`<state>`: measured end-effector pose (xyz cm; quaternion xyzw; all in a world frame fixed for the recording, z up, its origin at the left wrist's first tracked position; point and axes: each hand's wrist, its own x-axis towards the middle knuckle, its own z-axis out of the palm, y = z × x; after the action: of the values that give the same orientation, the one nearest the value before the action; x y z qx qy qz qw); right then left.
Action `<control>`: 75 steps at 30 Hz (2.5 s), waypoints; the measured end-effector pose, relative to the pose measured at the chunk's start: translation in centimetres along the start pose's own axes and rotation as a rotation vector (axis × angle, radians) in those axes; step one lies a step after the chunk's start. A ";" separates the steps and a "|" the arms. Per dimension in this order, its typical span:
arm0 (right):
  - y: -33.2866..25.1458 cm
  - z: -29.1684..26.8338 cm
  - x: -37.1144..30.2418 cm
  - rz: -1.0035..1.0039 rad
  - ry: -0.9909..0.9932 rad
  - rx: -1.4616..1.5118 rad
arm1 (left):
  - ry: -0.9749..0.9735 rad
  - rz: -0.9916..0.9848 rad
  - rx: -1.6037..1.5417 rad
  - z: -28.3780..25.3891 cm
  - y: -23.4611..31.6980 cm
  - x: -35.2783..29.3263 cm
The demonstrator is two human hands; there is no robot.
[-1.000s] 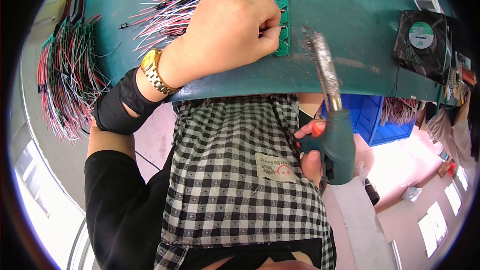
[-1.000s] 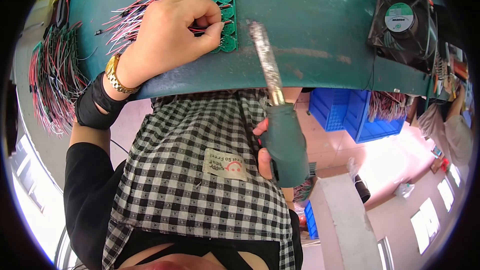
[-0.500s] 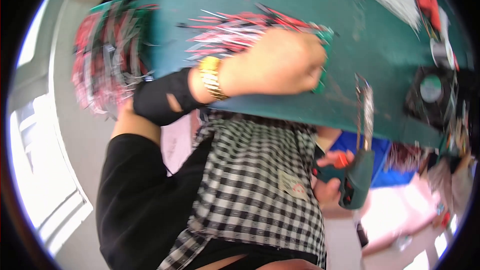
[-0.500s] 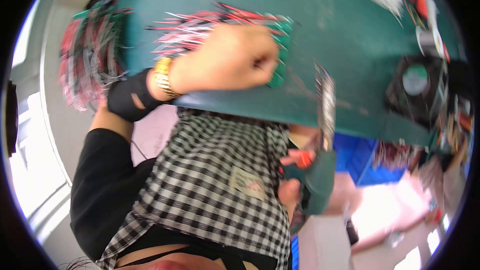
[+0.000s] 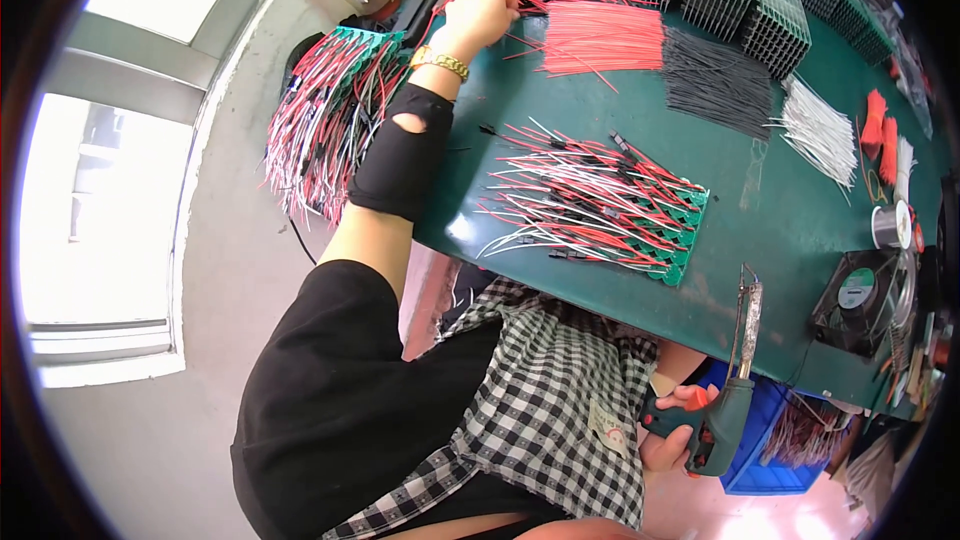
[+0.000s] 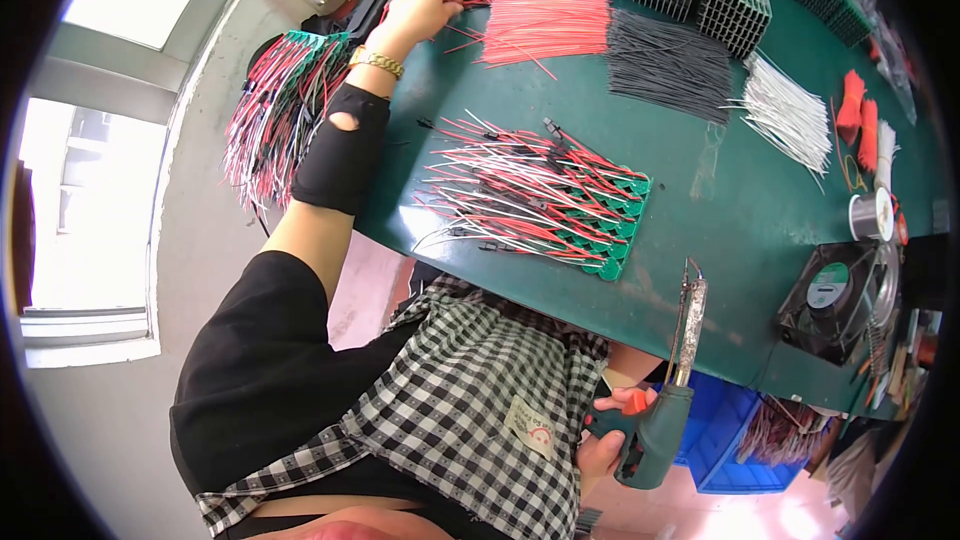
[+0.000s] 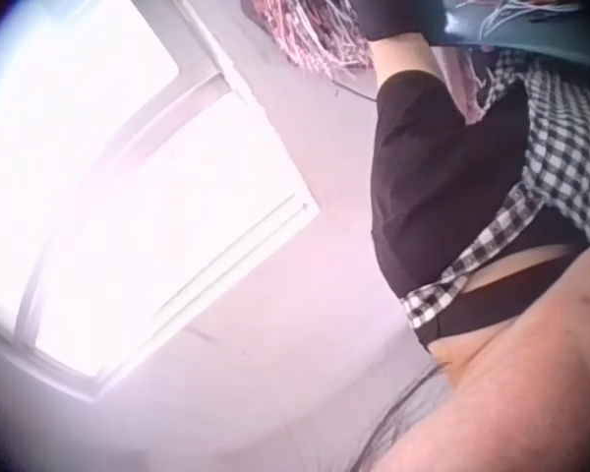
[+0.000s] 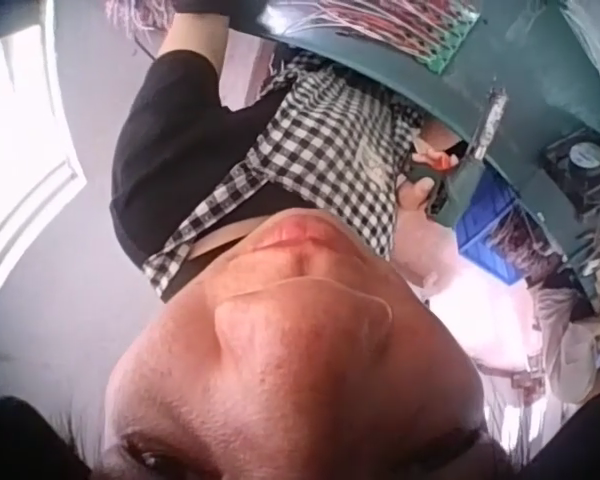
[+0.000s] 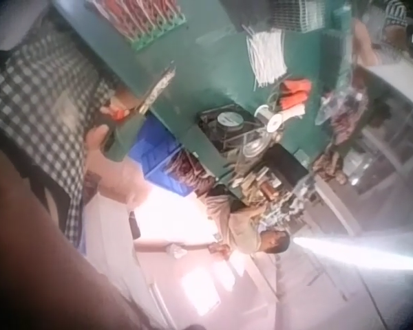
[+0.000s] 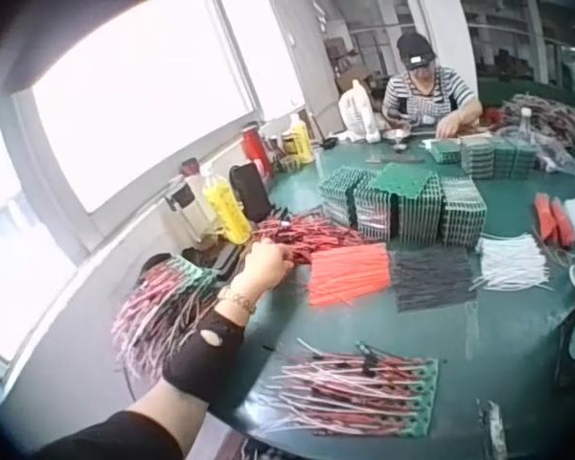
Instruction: The person assembles electrical components by inserting wires into a circuit board, then securing them with a soldering iron.
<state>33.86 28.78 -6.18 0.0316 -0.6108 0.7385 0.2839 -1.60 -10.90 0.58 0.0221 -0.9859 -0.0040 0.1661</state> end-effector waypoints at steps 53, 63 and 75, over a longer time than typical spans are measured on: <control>-3.7 -1.2 -0.1 0.601 -0.379 -0.208 | -0.394 0.655 -0.774 -6.0 19.6 -17.5; -4.7 -0.2 0.3 0.487 -0.271 -0.303 | -0.372 0.646 -0.771 -5.9 19.6 -17.6; -4.2 -0.5 -0.2 0.512 -0.201 -0.097 | -0.351 0.718 -0.771 -5.8 19.4 -17.5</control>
<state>36.09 29.57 -2.69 -0.0643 -0.6586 0.7492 0.0273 15.99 9.30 0.68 -0.3785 -0.8716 -0.3112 -0.0137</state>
